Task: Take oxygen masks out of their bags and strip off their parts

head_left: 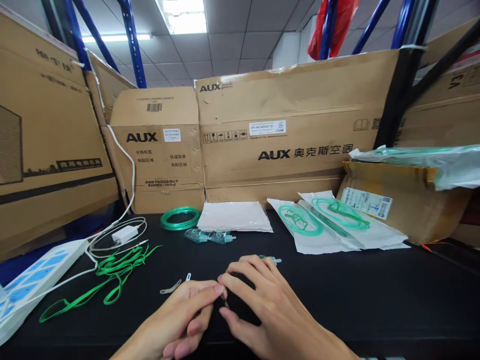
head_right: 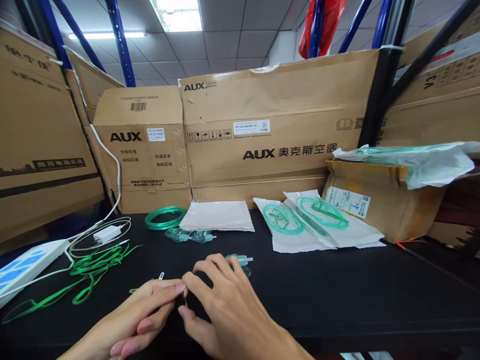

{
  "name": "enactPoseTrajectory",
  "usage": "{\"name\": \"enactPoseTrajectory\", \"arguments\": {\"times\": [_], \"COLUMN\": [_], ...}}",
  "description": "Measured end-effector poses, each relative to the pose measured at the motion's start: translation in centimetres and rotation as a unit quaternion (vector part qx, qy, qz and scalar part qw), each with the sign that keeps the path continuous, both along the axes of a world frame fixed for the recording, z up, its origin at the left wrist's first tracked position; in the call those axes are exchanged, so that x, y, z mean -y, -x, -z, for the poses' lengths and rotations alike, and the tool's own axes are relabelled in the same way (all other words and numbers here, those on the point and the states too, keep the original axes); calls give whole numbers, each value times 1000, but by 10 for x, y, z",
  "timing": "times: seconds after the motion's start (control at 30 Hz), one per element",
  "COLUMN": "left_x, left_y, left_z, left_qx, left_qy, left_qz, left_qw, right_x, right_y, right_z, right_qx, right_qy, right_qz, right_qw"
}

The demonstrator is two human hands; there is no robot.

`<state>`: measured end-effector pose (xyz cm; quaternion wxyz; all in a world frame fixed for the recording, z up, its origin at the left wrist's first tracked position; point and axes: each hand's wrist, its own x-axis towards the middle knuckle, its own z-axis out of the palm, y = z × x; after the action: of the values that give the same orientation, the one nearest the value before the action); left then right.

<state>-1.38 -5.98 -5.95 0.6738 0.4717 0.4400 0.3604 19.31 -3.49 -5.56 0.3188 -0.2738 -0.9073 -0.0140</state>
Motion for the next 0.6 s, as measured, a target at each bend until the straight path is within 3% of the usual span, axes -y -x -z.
{"name": "enactPoseTrajectory", "arguments": {"times": [0.17, 0.27, 0.4, 0.6], "left_x": [1, 0, -1, -8], "left_y": [3, 0, 2, 26], "left_z": [5, 6, -2, -14], "left_qx": [-59, -166, -356, -491], "left_qy": [2, -74, -185, -253], "left_qz": [10, -1, -56, -25], "left_qw": [998, 983, 914, 833], "right_x": [-1, 0, -3, -36], "right_y": [-1, 2, -7, -50], "right_z": [4, 6, 6, 12], "right_qx": [21, 41, 72, 119], "right_qy": [2, -1, -26, -81], "right_qz": [6, 21, 36, 142], "right_qw": [1000, 999, 996, 979]}}
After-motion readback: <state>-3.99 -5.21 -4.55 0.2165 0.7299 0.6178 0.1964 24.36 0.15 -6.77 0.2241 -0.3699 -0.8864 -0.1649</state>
